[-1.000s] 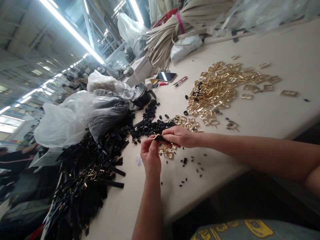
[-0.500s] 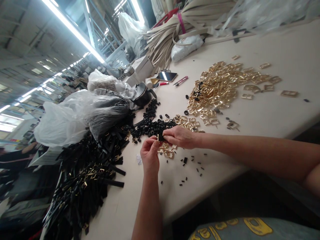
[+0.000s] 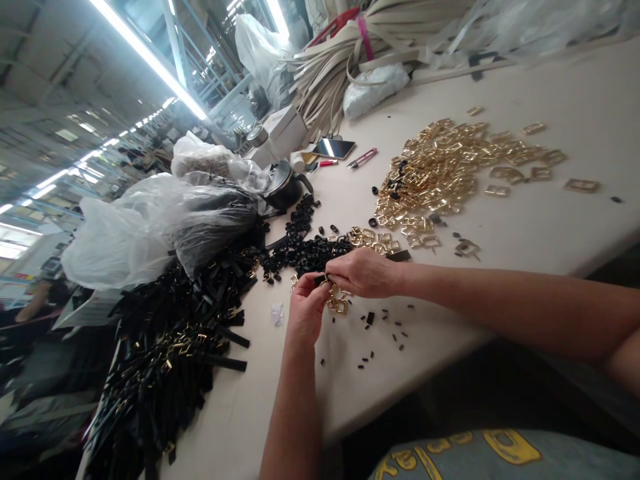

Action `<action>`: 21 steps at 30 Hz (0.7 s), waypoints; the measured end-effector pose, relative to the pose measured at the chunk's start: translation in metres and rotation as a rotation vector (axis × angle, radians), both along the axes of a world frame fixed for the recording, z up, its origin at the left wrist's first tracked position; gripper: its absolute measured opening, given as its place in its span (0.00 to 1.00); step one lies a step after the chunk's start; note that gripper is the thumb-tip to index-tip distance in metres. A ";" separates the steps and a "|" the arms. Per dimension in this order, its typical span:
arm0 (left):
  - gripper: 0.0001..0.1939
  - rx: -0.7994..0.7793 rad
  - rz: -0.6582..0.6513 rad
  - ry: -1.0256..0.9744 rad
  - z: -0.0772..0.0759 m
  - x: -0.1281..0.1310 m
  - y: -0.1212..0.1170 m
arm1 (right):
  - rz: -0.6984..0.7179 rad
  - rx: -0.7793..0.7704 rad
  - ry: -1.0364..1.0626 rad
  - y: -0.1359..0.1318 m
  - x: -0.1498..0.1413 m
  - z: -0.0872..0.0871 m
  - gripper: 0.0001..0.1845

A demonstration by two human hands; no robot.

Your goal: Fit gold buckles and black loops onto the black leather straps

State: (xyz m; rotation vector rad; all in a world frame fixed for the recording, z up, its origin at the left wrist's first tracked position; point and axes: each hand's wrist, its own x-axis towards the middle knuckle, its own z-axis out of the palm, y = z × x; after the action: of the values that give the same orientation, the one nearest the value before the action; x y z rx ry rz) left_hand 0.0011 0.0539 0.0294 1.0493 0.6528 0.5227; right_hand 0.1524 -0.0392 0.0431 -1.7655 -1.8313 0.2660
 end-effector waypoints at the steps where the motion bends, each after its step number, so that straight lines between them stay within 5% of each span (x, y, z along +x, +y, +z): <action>1: 0.15 -0.005 -0.011 0.012 -0.002 0.000 0.000 | 0.003 -0.001 -0.023 0.000 0.000 -0.001 0.12; 8: 0.18 0.065 0.063 0.031 -0.009 0.004 0.001 | 0.013 -0.011 -0.046 -0.002 -0.001 0.002 0.13; 15: 0.19 0.122 0.176 0.061 0.001 -0.004 0.014 | 0.011 -0.104 -0.074 0.000 0.010 0.014 0.12; 21: 0.18 0.129 0.089 0.118 -0.002 -0.009 0.016 | 0.032 -0.168 -0.125 0.002 0.011 0.010 0.12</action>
State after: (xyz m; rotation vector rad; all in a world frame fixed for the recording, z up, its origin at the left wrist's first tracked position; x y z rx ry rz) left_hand -0.0079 0.0702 0.0277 1.1825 0.7805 0.5892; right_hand 0.1634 -0.0374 0.0535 -1.9060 -1.9762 0.3376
